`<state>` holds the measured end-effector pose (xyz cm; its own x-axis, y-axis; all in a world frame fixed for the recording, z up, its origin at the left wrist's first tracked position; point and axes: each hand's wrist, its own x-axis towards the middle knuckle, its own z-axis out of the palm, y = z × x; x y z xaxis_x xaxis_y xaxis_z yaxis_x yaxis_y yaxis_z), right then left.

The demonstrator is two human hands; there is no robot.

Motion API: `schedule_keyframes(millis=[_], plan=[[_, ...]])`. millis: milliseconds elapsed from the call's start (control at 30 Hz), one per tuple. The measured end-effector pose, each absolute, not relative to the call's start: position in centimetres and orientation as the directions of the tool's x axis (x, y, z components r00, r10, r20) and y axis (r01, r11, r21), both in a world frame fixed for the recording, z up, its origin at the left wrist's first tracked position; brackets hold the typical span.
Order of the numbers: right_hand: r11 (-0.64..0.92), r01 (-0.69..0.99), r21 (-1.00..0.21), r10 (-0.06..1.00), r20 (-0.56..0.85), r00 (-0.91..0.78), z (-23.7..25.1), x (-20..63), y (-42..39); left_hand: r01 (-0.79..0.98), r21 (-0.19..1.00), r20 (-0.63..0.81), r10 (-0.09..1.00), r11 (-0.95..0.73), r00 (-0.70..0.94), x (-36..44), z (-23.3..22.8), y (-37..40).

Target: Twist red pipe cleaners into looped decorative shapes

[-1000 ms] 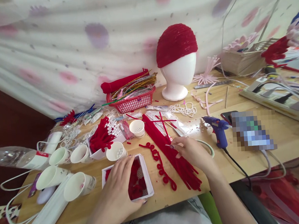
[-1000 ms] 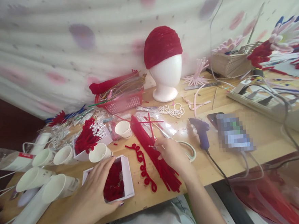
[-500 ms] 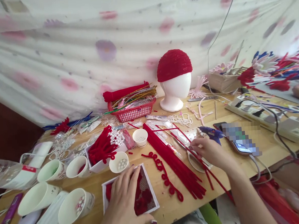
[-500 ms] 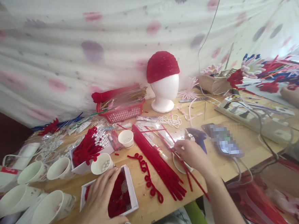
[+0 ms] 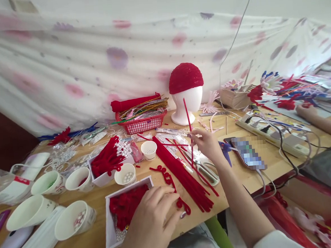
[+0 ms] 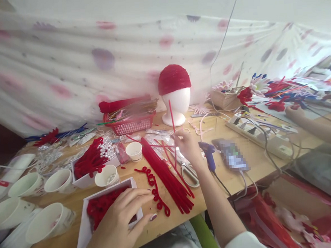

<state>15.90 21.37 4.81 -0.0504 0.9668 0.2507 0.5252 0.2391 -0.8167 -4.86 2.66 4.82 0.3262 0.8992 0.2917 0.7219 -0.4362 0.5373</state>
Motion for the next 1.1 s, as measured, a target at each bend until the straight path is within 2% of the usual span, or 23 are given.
schedule_keyframes(millis=[200, 267, 300, 367, 467, 567, 633, 767, 867, 967, 1033, 1100], plan=[[0.325, 0.487, -0.811, 0.922, 0.387, 0.029, 8.3, 16.3, 22.1, 0.643, 0.607, 0.306, 0.884, -0.467, 0.353, -2.6, 6.3, 3.4], [0.323, 0.438, -0.839, 0.924, 0.379, 0.044, 9.0, 16.9, 20.6, 0.604, 0.678, 0.319, 0.908, -0.419, 0.272, -2.4, 6.5, 3.8], [0.313, 0.393, -0.865, 0.933, 0.358, 0.045, 9.0, 16.9, 19.5, 0.587, 0.718, 0.321, 0.926, -0.375, 0.200, -2.4, 6.6, 4.1], [0.258, 0.179, -0.949, 0.962, 0.270, 0.048, 8.6, 16.3, 17.2, 0.557, 0.778, 0.313, 0.948, -0.290, 0.055, -2.2, 6.7, 4.6], [0.157, -0.108, -0.982, 0.987, 0.159, -0.011, 6.9, 14.0, 14.0, 0.552, 0.805, 0.288, 0.956, -0.217, -0.045, -1.7, 6.4, 5.3], [0.097, -0.274, -0.957, 0.995, 0.102, -0.005, 5.1, 11.5, 12.1, 0.540, 0.828, 0.215, 0.975, -0.149, -0.060, -1.8, 5.6, 5.3], [0.069, -0.316, -0.946, 0.997, 0.077, -0.014, 4.4, 10.6, 11.7, 0.507, 0.857, 0.168, 0.980, -0.090, -0.109, -2.4, 5.1, 4.9], [0.034, -0.269, -0.963, 0.995, 0.058, -0.083, 4.1, 10.9, 12.0, 0.469, 0.883, 0.196, 0.919, -0.013, -0.343, -4.2, 4.9, 4.3], [0.114, -0.134, -0.984, 0.980, 0.133, -0.147, 4.7, 12.2, 12.1, 0.489, 0.872, 0.269, 0.853, -0.019, -0.447, -4.9, 5.4, 4.4], [0.306, 0.110, -0.946, 0.920, 0.264, -0.291, 5.6, 13.2, 11.3, 0.507, 0.859, 0.302, 0.875, -0.077, -0.379, -5.0, 6.1, 5.0], [0.472, 0.281, -0.836, 0.846, 0.339, -0.412, 6.2, 13.5, 10.5, 0.527, 0.840, 0.312, 0.909, -0.128, -0.276, -4.9, 6.7, 5.2], [0.589, 0.402, -0.701, 0.777, 0.355, -0.519, 6.7, 13.5, 9.6, 0.560, 0.809, 0.319, 0.933, -0.178, -0.164, -4.6, 7.2, 5.1]])
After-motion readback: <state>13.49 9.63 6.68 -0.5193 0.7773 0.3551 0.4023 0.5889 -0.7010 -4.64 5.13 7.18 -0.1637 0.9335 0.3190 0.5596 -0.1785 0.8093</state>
